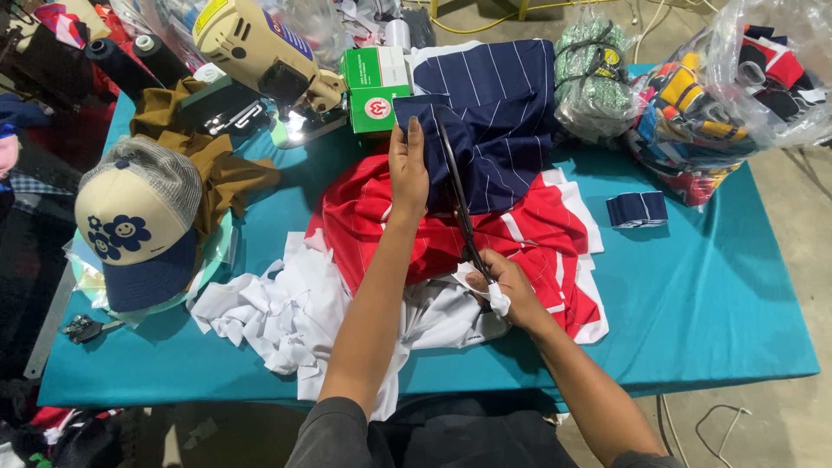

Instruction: A person uses scissors to cut through various pieces of fabric on a workbench.

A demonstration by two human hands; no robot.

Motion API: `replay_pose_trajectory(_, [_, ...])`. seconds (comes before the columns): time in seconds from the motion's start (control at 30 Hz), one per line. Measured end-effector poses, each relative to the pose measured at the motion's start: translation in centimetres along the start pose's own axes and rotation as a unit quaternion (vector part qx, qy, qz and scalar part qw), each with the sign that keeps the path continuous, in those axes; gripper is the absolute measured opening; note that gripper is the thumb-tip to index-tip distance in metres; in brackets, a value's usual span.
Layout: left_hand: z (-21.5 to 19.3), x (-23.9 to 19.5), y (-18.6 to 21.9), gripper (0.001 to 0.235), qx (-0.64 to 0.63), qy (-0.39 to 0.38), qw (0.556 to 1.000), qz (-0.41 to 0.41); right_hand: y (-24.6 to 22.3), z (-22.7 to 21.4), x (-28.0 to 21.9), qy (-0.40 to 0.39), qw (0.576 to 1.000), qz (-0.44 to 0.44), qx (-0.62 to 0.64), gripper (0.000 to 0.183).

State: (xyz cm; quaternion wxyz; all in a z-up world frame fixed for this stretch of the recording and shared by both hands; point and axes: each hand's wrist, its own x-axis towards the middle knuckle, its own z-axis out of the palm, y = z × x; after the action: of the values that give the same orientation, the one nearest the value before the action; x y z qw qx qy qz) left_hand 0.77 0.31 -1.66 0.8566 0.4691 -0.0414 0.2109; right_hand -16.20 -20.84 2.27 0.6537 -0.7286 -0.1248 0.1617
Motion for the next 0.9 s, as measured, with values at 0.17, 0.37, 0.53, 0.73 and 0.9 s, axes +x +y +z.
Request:
replay_pose_trajectory(0.17, [-0.1, 0.0, 0.1, 0.023, -0.003, -0.001, 1.000, -0.001, 0.3, 0.0, 0.0, 0.004, 1.000, 0.000, -0.002, 0.026])
replay_pose_trajectory(0.37, [0.2, 0.2, 0.4, 0.024, 0.000, -0.002, 1.000, -0.001, 0.2, -0.1, 0.1, 0.001, 1.000, 0.001, -0.005, 0.025])
replay_pose_trajectory(0.53, [0.6, 0.0, 0.9, 0.022, 0.003, 0.005, 1.000, -0.002, -0.8, -0.5, 0.0, 0.001, 1.000, 0.005, 0.017, 0.024])
replay_pose_trajectory(0.73, [0.7, 0.5, 2.5, 0.021, 0.029, -0.001, 1.000, -0.005, -4.4, -3.0, -1.8, -0.079, 0.996, 0.039, -0.024, 0.056])
replay_pose_trajectory(0.9, [0.0, 2.0, 5.1, 0.023, -0.002, 0.038, 0.996, -0.081, -6.7, -6.5, -4.3, -0.083, 0.970, 0.158, -0.164, 0.048])
